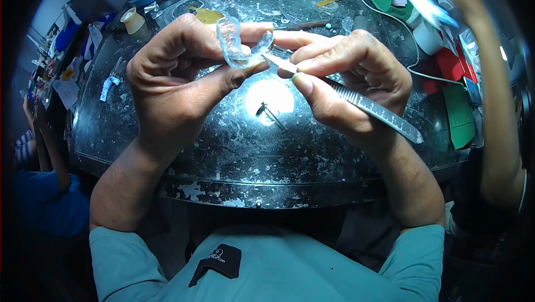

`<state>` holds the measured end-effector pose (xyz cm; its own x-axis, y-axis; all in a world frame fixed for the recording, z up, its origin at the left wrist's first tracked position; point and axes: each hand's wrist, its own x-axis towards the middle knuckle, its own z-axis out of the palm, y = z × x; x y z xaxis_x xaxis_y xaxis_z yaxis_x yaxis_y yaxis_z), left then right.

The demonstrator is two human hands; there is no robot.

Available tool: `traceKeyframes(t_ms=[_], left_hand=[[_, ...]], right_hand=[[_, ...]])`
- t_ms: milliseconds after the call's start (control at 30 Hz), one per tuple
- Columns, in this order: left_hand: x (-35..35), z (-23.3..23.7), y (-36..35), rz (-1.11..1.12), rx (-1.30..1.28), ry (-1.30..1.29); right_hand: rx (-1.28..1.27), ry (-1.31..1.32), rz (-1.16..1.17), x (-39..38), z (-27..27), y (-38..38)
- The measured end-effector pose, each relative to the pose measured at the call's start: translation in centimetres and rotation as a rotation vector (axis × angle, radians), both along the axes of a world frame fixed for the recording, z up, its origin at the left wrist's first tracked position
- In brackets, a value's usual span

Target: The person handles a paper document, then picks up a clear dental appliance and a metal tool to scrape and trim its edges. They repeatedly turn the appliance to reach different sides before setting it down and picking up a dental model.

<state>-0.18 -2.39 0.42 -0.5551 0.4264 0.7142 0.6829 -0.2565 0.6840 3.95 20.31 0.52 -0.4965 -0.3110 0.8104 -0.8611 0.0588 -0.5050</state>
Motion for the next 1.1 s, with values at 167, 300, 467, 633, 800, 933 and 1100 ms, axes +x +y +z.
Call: traceKeyframes(t_ms=[167, 300, 467, 633, 800, 933, 1100], left_hand=[[-0.1, 0.3, 0.0, 0.008, -0.013, 0.011], [0.0, 0.5, 0.2, -0.058, 0.025, -0.129], [-0.2, 0.5, 0.0, -0.07, 0.013, -0.196], [-0.2, 0.5, 0.2, -0.059, 0.018, -0.197], [0.0, 0.7, 0.3, -0.037, 0.012, -0.278], [0.5, 0.7, 0.9, 0.042, 0.063, -0.354], [1.1, 0.4, 1.4, 0.023, 0.051, -0.277]], right_hand=[[-0.059, -0.029, 0.022, 0.2, 0.1, -0.5], [-0.033, -0.019, 0.014, 0.3, 0.1, -0.4], [-0.06, -0.045, 0.012, 0.4, 0.1, -0.5], [-0.031, -0.008, -0.002, 0.3, 0.2, -0.4], [0.014, 0.083, -0.081, 0.2, 0.4, -0.4], [0.155, 0.292, -0.171, 0.3, 0.7, -0.9], [0.222, 0.34, -0.244, 0.8, 0.7, -1.6]])
